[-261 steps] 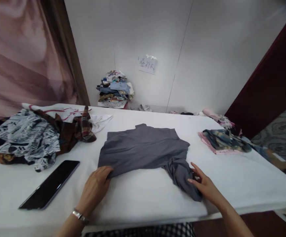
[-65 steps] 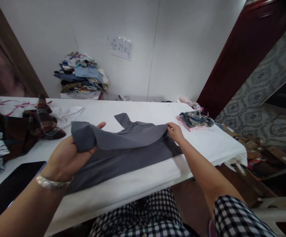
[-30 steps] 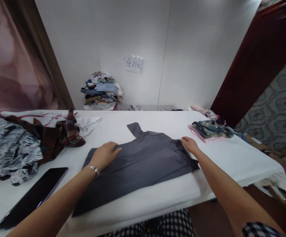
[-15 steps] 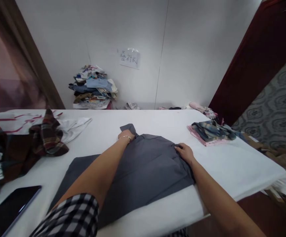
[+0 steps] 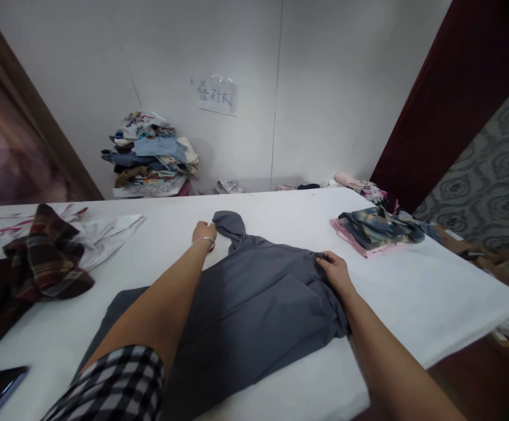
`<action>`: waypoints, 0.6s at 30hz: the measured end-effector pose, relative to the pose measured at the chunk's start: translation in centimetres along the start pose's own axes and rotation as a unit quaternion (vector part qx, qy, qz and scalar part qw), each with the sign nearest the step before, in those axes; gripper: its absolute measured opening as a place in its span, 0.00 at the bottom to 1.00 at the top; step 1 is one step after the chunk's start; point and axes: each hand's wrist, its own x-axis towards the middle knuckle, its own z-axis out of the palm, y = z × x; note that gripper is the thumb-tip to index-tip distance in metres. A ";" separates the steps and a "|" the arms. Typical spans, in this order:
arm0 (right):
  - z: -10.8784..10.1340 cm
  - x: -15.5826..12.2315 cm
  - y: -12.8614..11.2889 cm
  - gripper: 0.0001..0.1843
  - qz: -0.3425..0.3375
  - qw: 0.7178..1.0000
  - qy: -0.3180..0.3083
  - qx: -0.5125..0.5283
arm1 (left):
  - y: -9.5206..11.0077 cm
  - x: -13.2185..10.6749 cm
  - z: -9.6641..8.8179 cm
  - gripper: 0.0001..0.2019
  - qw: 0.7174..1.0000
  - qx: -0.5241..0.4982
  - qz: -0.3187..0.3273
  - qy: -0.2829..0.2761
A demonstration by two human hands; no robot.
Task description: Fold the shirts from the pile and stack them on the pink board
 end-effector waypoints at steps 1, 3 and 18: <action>0.0 0.0 -0.1 0.12 -0.003 1.000 -0.009 0.008 | 0.0 -0.2 -0.1 0.20 1.000 0.016 0.003 -0.001; 0.0 -0.1 -0.3 0.11 -0.012 0.999 -0.027 0.026 | 0.9 -0.6 0.2 0.21 0.999 0.035 0.034 -0.014; -0.3 -0.7 -0.8 0.09 -0.055 0.994 -0.012 0.092 | 8.6 2.7 2.7 0.18 0.997 0.036 0.063 -0.020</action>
